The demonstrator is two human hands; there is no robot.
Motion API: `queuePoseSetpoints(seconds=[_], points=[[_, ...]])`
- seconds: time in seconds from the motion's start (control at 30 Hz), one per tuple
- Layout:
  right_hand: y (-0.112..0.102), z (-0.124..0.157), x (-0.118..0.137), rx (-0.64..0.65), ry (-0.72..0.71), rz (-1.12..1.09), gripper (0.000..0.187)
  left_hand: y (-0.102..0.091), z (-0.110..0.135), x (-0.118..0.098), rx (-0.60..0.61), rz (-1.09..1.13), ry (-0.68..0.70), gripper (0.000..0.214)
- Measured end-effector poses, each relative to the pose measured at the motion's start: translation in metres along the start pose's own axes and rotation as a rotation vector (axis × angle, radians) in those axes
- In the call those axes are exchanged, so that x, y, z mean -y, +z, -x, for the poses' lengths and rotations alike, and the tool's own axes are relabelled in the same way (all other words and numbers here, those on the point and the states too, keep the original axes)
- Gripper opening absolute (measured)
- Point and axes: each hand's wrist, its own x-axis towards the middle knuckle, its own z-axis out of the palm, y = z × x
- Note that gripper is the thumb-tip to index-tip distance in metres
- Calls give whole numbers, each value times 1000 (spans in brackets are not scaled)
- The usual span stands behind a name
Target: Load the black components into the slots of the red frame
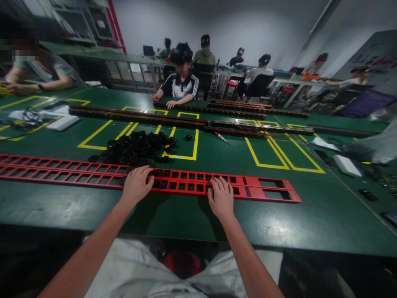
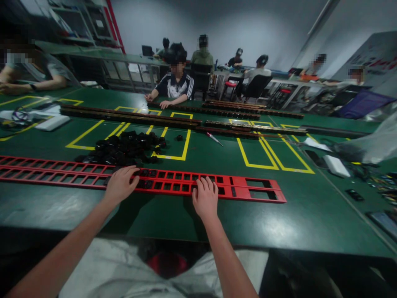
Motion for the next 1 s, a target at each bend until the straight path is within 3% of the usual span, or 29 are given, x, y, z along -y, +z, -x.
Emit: queuePoseSetpoints(seconds=[0.17,0.3,0.47,0.57,0.73,0.9,1.0], points=[[-1,0,0,7,5,14,36,-2,-24,4,26,42,-17,34],[0,0,-1,10,-3,16,35,7,-53,-6,67,78,9,38],[-3,-1,0,18,-1,27,34,19,-90,-25,221,63,67,42],[-4,-2,1,27,-5,29,33,24,-101,-31,303,78,62,29],[-4,-2,0,22,-2,27,33,26,-93,-33,238,146,9,16],[-4,-2,0,18,-3,15,33,22,-65,-36,-32,465,-11,39],[-5,-2,-1,15,-3,13,33,18,-51,-40,-64,514,9,45]])
